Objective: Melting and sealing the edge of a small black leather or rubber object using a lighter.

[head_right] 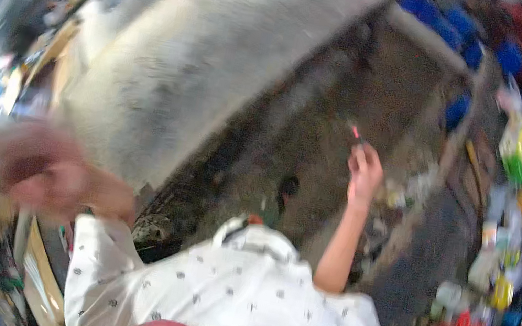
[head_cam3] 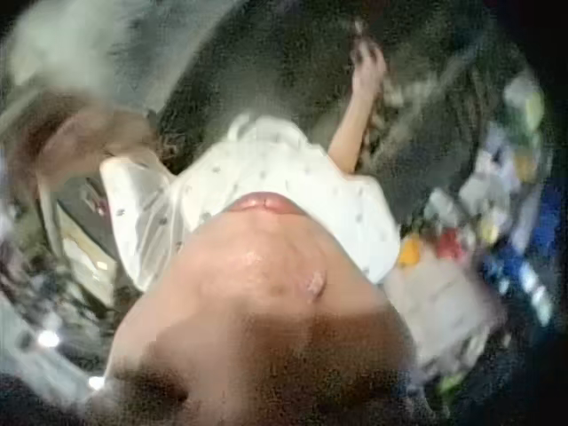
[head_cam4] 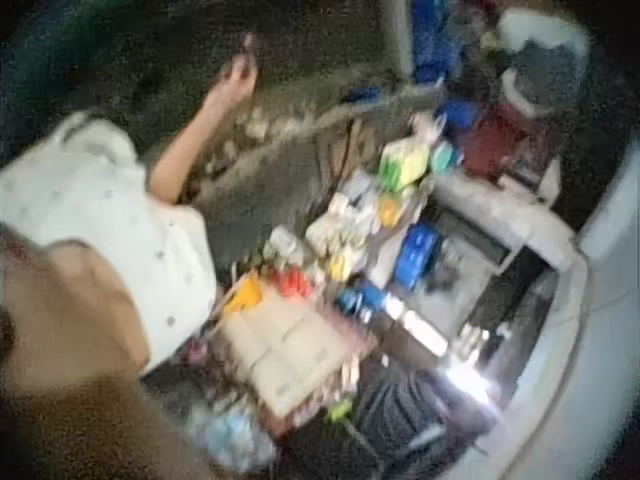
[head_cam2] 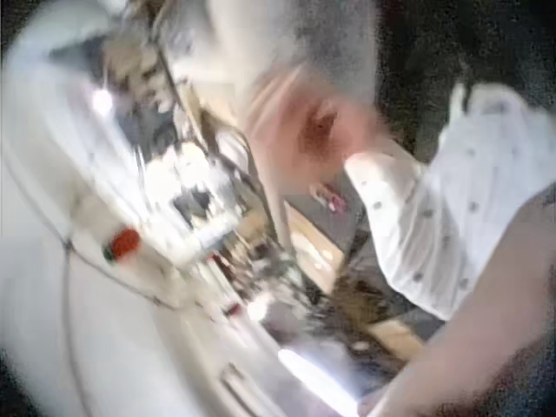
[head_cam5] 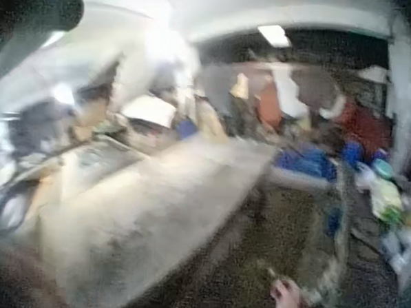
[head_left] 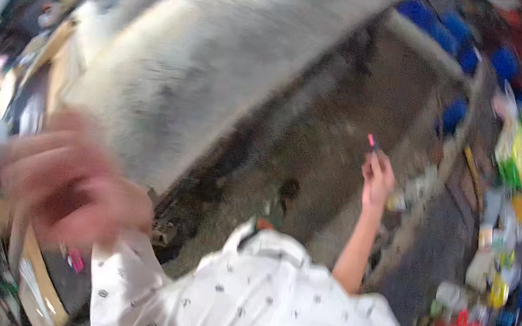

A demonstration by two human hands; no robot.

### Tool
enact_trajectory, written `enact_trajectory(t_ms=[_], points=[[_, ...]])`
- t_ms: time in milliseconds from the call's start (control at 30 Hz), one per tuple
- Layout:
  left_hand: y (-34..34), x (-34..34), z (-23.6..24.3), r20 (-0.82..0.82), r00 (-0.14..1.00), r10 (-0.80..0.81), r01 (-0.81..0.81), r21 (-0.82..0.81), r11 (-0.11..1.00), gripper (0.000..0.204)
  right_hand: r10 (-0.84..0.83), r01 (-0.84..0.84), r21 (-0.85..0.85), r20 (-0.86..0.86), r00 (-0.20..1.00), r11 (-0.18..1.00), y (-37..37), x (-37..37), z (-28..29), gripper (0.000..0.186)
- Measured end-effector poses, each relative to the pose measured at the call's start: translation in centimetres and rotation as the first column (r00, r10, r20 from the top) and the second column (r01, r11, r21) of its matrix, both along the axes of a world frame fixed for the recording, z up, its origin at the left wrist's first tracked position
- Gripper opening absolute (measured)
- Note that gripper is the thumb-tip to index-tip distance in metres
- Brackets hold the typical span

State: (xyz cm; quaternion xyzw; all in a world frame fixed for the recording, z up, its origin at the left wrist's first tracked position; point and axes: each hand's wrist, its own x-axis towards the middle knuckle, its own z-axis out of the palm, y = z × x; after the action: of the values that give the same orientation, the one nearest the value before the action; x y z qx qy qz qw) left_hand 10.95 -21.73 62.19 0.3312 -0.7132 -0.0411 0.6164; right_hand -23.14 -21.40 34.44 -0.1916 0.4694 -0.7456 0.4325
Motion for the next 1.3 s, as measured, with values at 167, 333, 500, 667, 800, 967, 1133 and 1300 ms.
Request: enact_trajectory(t_ms=[167, 333, 500, 667, 800, 967, 1133, 1300], points=[[-21.3, 5.9, 1.4, -0.133, 0.959, -0.252, 0.264, 0.089, 0.960, 0.010, -0.076, 0.072, 0.123, 0.033, 0.997, 0.990, -10.9, -8.7, 1.6, 0.020], [-34.8, -4.6, 5.4, -0.178, 0.851, -0.493, 0.499, -0.017, 0.867, 0.013, -0.232, 0.231, 0.054, 0.002, 0.973, 0.971, -17.5, -17.2, 3.7, 0.019], [-45.5, -23.2, 8.9, -0.116, 0.667, -0.736, 0.649, -0.394, 0.651, 0.016, -0.263, 0.274, 0.159, -0.085, 0.961, 0.948, -23.4, -25.5, 2.6, 0.014], [-56.1, -36.7, 8.6, -0.126, 0.665, -0.736, 0.432, -0.739, 0.517, 0.019, -0.288, 0.331, 0.230, -0.200, 0.936, 0.915, -36.7, -37.4, 2.2, 0.007], [-63.4, -48.2, 8.6, -0.196, 0.684, -0.702, 0.528, -0.531, 0.663, 0.022, -0.232, 0.318, 0.225, -0.341, 0.911, 0.921, -45.6, -46.3, 4.5, 0.007], [-75.1, -61.3, 5.7, -0.403, 0.616, -0.676, 0.464, -0.508, 0.726, 0.025, -0.151, 0.147, 0.088, 0.048, 0.987, 0.985, -57.2, -58.5, 5.4, 0.013], [-87.9, -73.7, 2.3, -0.561, 0.455, -0.692, 0.426, -0.545, 0.722, 0.028, -0.180, 0.180, 0.001, 0.034, 0.983, 0.984, -67.3, -68.2, 7.0, 0.013], [-100.4, -84.6, 1.9, -0.697, 0.351, -0.625, 0.416, -0.482, 0.771, 0.032, -0.219, 0.220, 0.022, -0.033, 0.975, 0.975, -77.4, -78.7, 11.1, 0.013]])
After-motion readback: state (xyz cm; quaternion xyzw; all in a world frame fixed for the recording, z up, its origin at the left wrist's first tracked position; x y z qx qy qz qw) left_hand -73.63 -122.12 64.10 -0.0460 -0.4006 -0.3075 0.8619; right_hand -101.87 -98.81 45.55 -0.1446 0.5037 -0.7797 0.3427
